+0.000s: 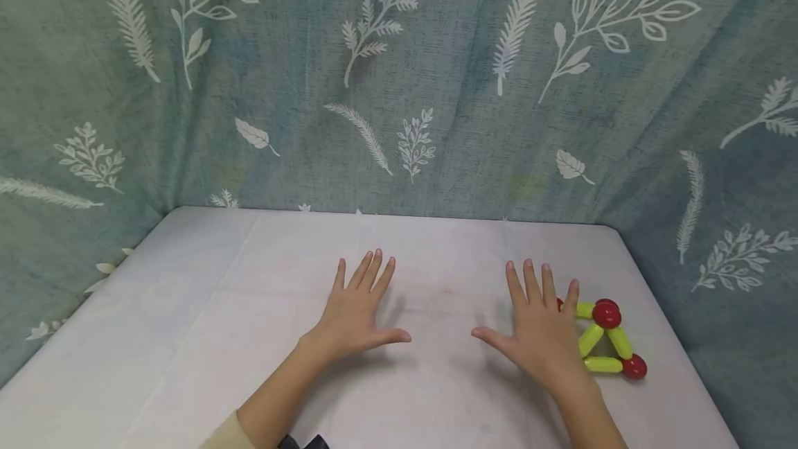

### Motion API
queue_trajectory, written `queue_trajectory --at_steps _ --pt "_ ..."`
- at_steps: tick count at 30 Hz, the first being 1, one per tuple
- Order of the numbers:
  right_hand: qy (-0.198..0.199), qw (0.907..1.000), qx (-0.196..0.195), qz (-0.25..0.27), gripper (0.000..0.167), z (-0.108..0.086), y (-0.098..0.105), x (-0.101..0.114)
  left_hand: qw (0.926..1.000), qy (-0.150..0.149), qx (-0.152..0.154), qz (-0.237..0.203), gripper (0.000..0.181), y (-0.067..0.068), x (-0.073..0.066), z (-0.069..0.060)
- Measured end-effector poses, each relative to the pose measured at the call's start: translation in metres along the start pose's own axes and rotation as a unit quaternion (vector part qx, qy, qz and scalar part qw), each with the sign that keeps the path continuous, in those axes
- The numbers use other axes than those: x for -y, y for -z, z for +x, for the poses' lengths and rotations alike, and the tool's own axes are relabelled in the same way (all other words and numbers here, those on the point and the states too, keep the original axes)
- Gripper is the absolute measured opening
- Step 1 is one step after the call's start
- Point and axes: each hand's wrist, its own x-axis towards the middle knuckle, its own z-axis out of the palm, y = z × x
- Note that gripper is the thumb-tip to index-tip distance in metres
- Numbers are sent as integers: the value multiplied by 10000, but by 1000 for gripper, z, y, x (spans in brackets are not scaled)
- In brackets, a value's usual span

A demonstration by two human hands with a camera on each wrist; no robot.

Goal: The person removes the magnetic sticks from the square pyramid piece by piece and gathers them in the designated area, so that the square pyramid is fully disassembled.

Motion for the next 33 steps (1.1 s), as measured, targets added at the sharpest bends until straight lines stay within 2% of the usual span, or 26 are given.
queue_trajectory --at_steps 5,10,13,20,25,33 --pt "-130 9998 -133 -90 112 -8 3 -10 9999 -77 19 -153 113 -2 -14 10" --pt "-91 9992 -341 -181 113 -16 8 -24 9991 -119 150 -373 113 -2 -32 17" --pt "-155 9991 -326 -231 114 -20 12 -32 9986 -149 200 -474 113 -3 -42 20" --pt "-575 9978 -32 -337 116 -27 16 -50 9968 -307 312 -661 116 -5 -64 29" --pt "-735 9970 -28 -223 117 -34 18 -62 9966 -414 362 -618 117 -8 -79 35" --pt "-920 9956 -161 74 124 -50 18 -85 9939 -428 424 -921 117 -12 -102 41"
